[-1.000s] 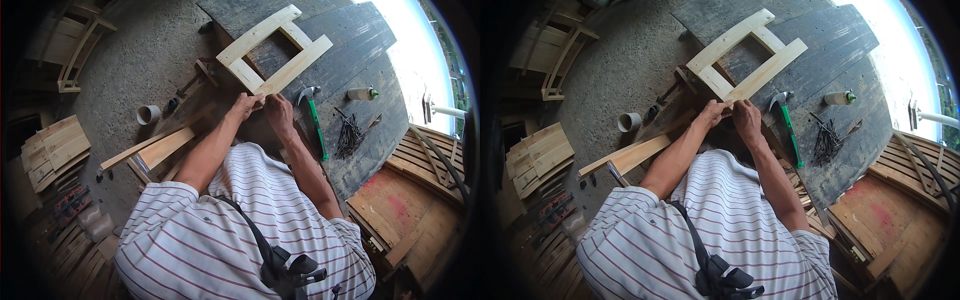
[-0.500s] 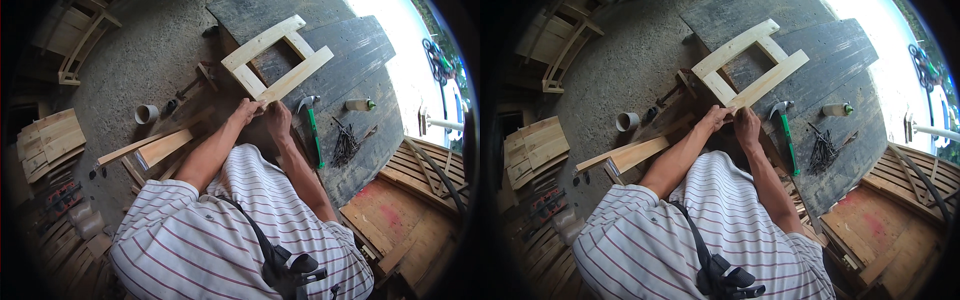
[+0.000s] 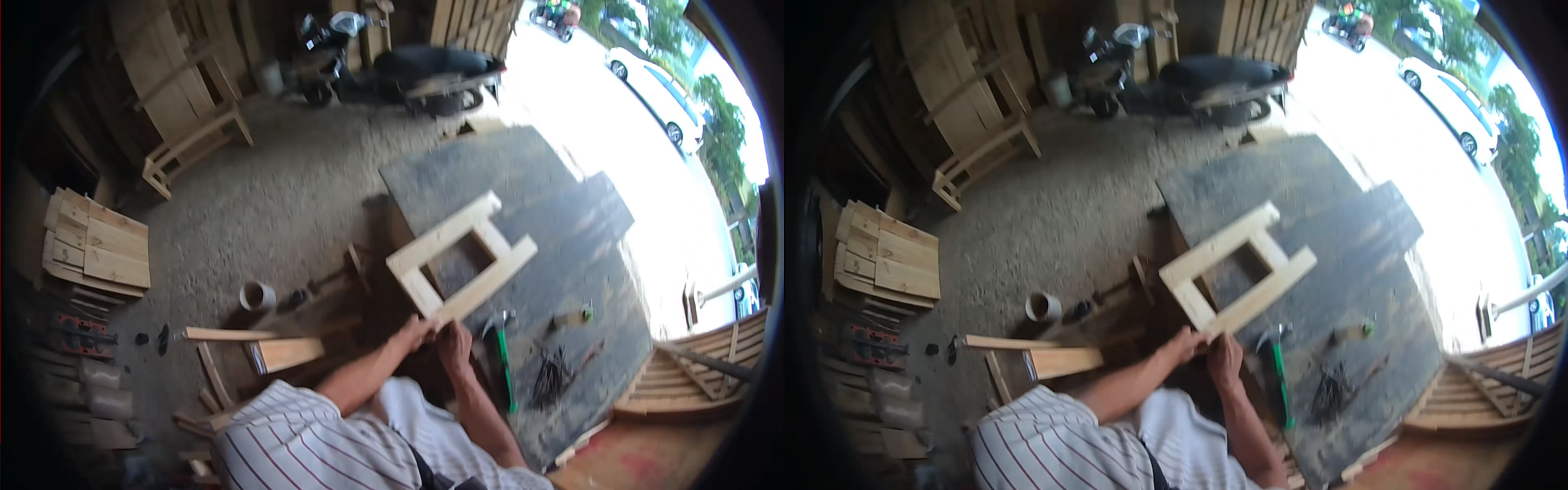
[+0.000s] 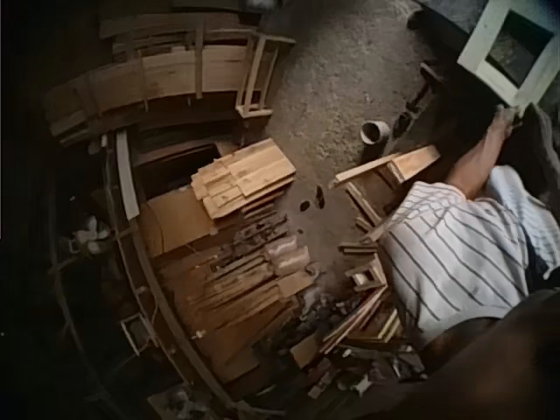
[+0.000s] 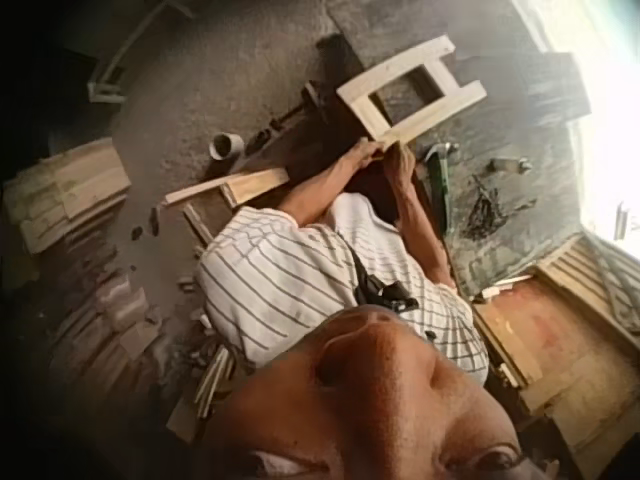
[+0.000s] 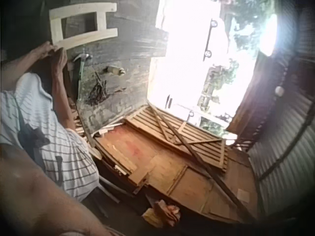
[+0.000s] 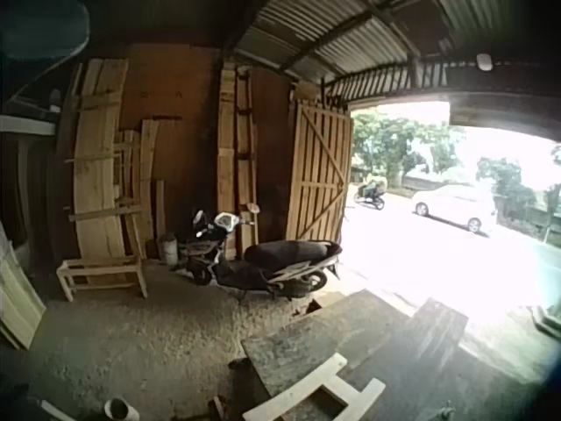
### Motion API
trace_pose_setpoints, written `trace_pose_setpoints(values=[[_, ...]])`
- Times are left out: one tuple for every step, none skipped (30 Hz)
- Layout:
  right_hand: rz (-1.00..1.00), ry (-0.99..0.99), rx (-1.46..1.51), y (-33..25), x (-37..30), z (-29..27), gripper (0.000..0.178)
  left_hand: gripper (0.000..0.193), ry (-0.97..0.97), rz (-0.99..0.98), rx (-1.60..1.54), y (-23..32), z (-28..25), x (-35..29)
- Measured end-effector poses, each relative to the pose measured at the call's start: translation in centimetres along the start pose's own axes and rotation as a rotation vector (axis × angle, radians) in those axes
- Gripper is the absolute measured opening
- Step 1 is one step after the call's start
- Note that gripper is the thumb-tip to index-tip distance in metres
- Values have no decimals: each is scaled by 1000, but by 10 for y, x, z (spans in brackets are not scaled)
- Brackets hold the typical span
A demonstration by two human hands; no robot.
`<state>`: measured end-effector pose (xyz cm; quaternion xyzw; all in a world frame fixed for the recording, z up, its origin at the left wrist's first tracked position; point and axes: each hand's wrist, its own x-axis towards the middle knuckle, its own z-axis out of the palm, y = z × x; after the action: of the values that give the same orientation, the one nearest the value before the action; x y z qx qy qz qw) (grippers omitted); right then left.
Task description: The person is assembling a wooden stool or frame using nails, a hammer, and a power drill.
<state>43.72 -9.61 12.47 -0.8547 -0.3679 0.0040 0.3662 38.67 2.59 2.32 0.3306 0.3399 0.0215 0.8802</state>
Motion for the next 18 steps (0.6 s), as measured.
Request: trace_pose_setpoints(values=[[-40,-2,24,-2,-3,-1,14,41,70,-65,63,-1,3,0],[-48,-39,0,-3,-2,-2,11,31,78,-171,90,1,1,-1],[1,-129,-98,-3,-4,-2,14,27,112,-128,120,1,4,-1],[34,-171,-89,-4,-5,-2,16,30,102,-149,86,3,4,-2],[78,-210,-115,-3,-5,-2,17,31,204,-125,184,4,6,-1],[13,-138,-81,-3,-6,0,19,32,191,-148,159,5,6,-1],[56,-143,-154,-1,-5,1,21,34,149,-147,179,6,7,-1],[-15,-118,-84,-1,-5,3,21,34,176,-140,152,7,7,0],[-12,-86,-20,-1,-4,4,21,33,156,-139,123,9,7,1],[35,-99,-9,-1,-4,5,21,33,117,-174,104,10,7,1],[1,-60,42,-1,-3,4,21,33,139,-141,97,11,6,1],[10,-89,-38,0,-4,3,19,33,125,-150,139,10,6,2],[28,-104,-141,1,-5,1,17,33,105,-162,200,9,6,2],[18,-127,-139,2,-7,-4,12,31,90,-163,145,8,5,1],[-6,-90,-181,3,-9,-9,10,33,59,-153,114,6,5,1],[-38,-138,-187,5,-9,-16,11,36,55,-120,59,4,5,1],[-85,-137,-128,7,-10,-23,14,37,73,-116,69,3,4,1],[-59,-224,-144,11,-8,-29,19,38,167,-102,66,2,5,2]])
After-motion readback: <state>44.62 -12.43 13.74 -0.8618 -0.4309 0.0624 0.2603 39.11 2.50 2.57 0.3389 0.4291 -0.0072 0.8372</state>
